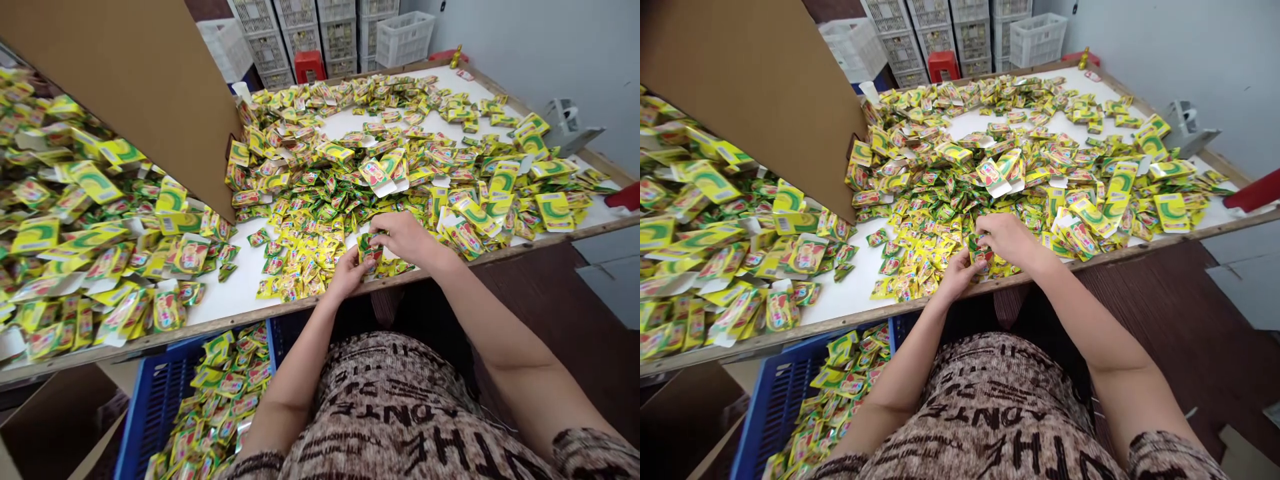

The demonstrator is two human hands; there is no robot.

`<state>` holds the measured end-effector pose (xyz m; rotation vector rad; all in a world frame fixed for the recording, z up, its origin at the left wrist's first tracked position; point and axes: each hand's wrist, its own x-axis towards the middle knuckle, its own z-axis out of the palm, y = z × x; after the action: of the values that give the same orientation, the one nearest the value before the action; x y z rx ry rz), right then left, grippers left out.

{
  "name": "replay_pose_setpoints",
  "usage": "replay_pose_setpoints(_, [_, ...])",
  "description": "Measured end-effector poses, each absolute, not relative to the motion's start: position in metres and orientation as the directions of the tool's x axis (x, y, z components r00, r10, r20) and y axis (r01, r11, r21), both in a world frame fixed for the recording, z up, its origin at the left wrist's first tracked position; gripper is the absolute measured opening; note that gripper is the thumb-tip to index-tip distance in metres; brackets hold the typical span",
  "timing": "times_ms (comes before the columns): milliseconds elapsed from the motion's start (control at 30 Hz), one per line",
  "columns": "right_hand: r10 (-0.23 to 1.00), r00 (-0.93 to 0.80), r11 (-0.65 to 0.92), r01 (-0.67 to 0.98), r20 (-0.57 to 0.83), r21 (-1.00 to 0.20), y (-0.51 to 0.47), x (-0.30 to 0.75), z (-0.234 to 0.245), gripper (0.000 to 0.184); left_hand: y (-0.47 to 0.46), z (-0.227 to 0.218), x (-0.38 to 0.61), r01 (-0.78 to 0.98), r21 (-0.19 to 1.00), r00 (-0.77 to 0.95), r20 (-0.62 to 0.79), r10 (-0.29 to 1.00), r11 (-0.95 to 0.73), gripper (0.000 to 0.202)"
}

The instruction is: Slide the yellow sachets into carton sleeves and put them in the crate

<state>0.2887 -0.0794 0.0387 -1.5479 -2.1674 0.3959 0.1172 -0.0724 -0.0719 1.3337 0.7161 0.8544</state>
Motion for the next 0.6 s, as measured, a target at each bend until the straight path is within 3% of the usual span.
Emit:
replay_pose_setpoints(67, [0.899,-0.351,0.433,0.801,0.260,-0.415,-0.079,0.283,0.030,0.013,-0.072,-0.073,0.115,-0.152,0.987,0.527,0.032,0.849,0.058,0.038])
replay_pose_setpoints(167, [0.878,-0.424,0.479,0.796,0.224,-0.370,-0.086,0.281,0.014,0.025,-0.071,-0.073,0.112,-0.119,0.992,0.536,0.035,0.843,0.035,0.042])
replay_pose_setpoints(267, [0.908,-0.343,0.419,0.724,0.241,-0.548,-0.100,0.287,-0.001,0.023,-0.071,-0.072,0.109,-0.089,0.996,0.564,0.028,0.825,0.027,0.043])
replay_pose_setpoints(333, [0.952,-0.113,0.296,0.571,0.283,-0.766,-0.108,0.290,-0.010,0.020,-0.072,-0.071,0.108,-0.091,0.995,0.568,0.021,0.823,0.038,0.041])
replay_pose_setpoints(400, [0.977,0.144,0.107,0.317,0.160,-0.942,-0.116,0.289,-0.020,0.024,-0.075,-0.068,0.107,-0.107,0.991,0.565,0.000,0.825,0.074,0.040])
replay_pose_setpoints(500, [0.975,0.181,-0.125,-0.036,-0.130,-0.991,-0.123,0.279,-0.032,0.027,-0.079,-0.060,0.106,-0.161,0.971,0.564,-0.056,0.824,0.176,0.039])
replay_pose_setpoints(600, [0.983,0.131,-0.114,-0.094,-0.126,-0.989,-0.125,0.272,-0.037,0.025,-0.079,-0.048,0.106,-0.134,0.977,0.525,-0.071,0.848,0.164,0.032])
